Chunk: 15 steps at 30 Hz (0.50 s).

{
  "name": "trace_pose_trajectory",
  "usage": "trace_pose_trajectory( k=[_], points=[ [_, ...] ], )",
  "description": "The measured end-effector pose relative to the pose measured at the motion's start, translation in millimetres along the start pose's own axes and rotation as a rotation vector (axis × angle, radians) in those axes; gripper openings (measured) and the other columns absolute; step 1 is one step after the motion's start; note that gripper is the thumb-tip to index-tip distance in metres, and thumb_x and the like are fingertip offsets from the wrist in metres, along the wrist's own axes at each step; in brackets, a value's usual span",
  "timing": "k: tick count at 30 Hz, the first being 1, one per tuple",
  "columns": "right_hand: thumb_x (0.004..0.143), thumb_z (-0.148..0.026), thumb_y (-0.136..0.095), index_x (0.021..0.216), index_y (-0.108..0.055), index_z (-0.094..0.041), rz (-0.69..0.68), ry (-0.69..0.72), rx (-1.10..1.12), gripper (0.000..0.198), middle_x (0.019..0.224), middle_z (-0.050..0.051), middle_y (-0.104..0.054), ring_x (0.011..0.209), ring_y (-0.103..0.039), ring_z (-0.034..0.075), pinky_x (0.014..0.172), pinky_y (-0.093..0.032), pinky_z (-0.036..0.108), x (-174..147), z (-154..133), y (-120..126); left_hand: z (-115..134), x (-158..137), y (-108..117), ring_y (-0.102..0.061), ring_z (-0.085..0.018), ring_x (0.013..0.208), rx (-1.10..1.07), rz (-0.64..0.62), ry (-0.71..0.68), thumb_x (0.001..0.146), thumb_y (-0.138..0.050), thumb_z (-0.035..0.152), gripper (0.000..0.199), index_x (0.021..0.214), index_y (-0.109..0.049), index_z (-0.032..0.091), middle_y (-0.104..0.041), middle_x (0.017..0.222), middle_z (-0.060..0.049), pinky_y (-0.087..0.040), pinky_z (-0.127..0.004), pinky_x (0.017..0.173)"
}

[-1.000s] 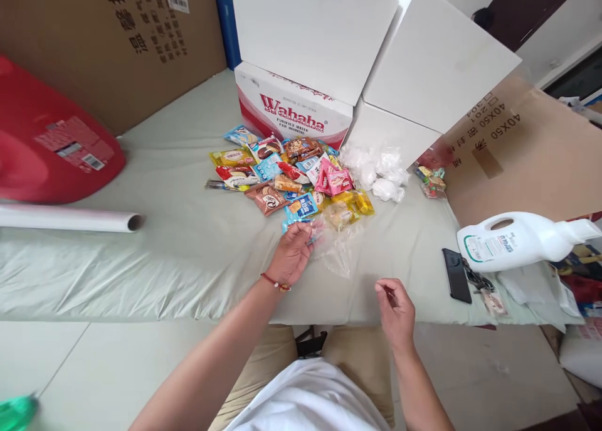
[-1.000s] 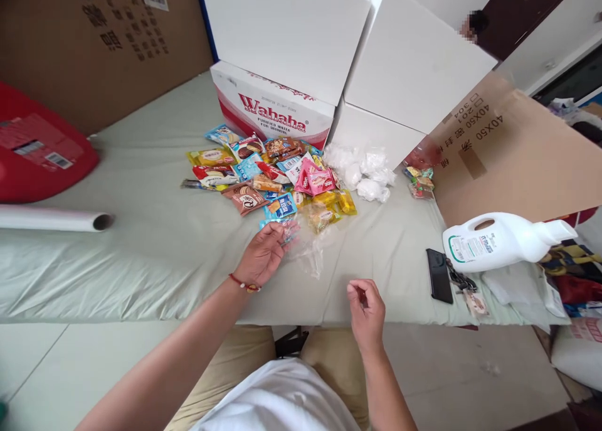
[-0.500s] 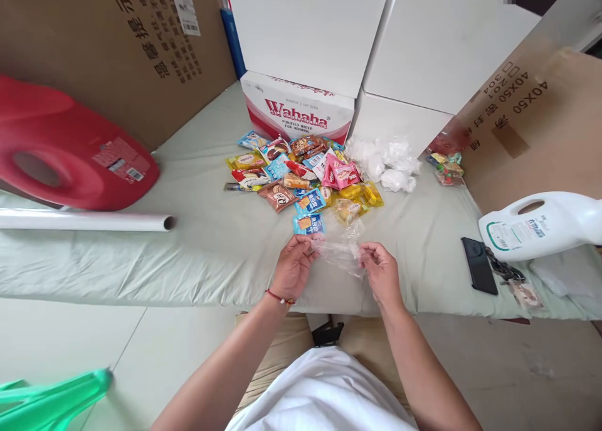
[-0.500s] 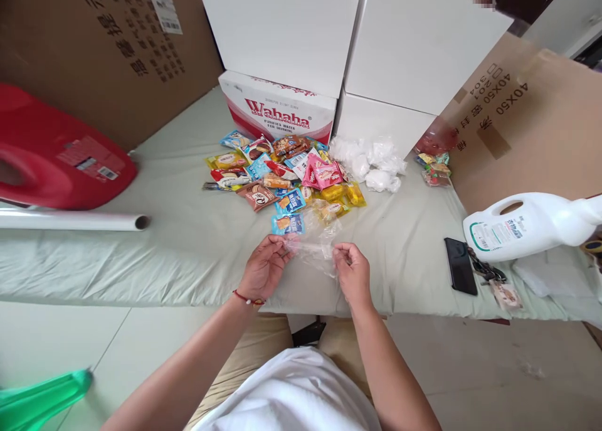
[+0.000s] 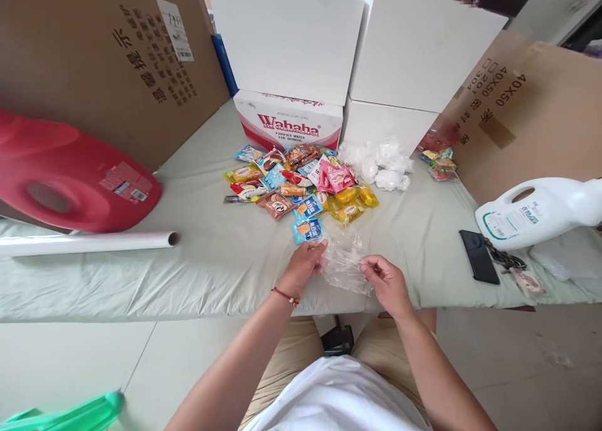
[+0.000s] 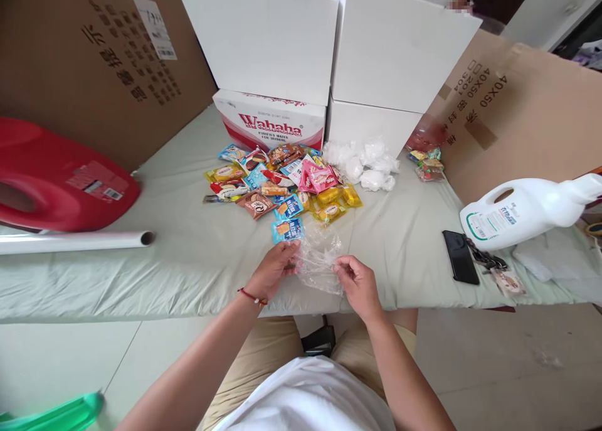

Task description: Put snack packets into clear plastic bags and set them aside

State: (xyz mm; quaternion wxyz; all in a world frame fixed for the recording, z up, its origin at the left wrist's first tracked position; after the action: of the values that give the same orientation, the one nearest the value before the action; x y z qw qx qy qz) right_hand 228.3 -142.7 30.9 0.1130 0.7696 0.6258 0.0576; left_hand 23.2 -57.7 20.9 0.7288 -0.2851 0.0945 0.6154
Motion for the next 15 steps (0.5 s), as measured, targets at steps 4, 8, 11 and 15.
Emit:
trace_pose_trajectory(
  k=[4, 8, 11, 15],
  points=[
    [0.091, -0.053, -0.068, 0.095, -0.072, -0.02, -0.007, 0.018, -0.054, 0.033, 0.08, 0.002, -0.069, 0.068, -0.057, 0.015, 0.065, -0.048, 0.027, -11, 1, 5, 0, 9, 4, -0.039, -0.007, 0.05, -0.058, 0.095, -0.143, 0.064, -0.084, 0.046, 0.039, 0.065, -0.055, 0.019, -0.049, 0.057, 0.006, -0.031, -0.022, 0.05],
    [0.088, -0.058, -0.07, 0.096, -0.07, -0.02, 0.136, -0.057, -0.003, 0.038, 0.08, 0.003, -0.07, 0.066, -0.057, 0.016, 0.062, -0.05, 0.028, -21, 17, 20, 4, 3, 18, -0.042, -0.008, 0.053, -0.268, 0.274, -0.344, 0.069, -0.079, 0.037, 0.028, 0.069, -0.057, 0.02, -0.052, 0.061, 0.006, -0.032, -0.022, 0.052],
    [0.084, -0.062, -0.072, 0.096, -0.068, -0.02, 0.217, -0.128, 0.078, 0.044, 0.081, 0.004, -0.07, 0.062, -0.056, 0.015, 0.056, -0.05, 0.028, -25, 31, 29, 2, -10, 33, -0.043, -0.008, 0.053, -0.304, 0.35, -0.351, 0.072, -0.077, 0.035, 0.025, 0.072, -0.056, 0.021, -0.052, 0.061, 0.006, -0.034, -0.022, 0.053],
    [0.086, -0.061, -0.069, 0.101, -0.067, -0.018, 0.16, -0.188, 0.061, 0.046, 0.082, 0.005, -0.068, 0.063, -0.056, 0.015, 0.052, -0.049, 0.027, -26, 44, 30, -4, -26, 52, -0.046, -0.008, 0.056, -0.244, 0.31, -0.267, 0.073, -0.078, 0.036, 0.026, 0.075, -0.058, 0.02, -0.055, 0.063, 0.005, -0.038, -0.022, 0.056]
  ],
)
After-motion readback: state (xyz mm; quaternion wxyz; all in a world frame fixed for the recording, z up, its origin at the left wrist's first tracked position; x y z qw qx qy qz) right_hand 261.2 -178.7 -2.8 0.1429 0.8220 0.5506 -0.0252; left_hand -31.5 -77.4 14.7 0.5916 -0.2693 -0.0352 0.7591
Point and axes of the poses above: each hand's wrist, its own x-axis towards the middle knuckle, its own y-axis out of the back of the hand, z = x × y, the point moved 3 cm from there along x, towards the middle knuckle
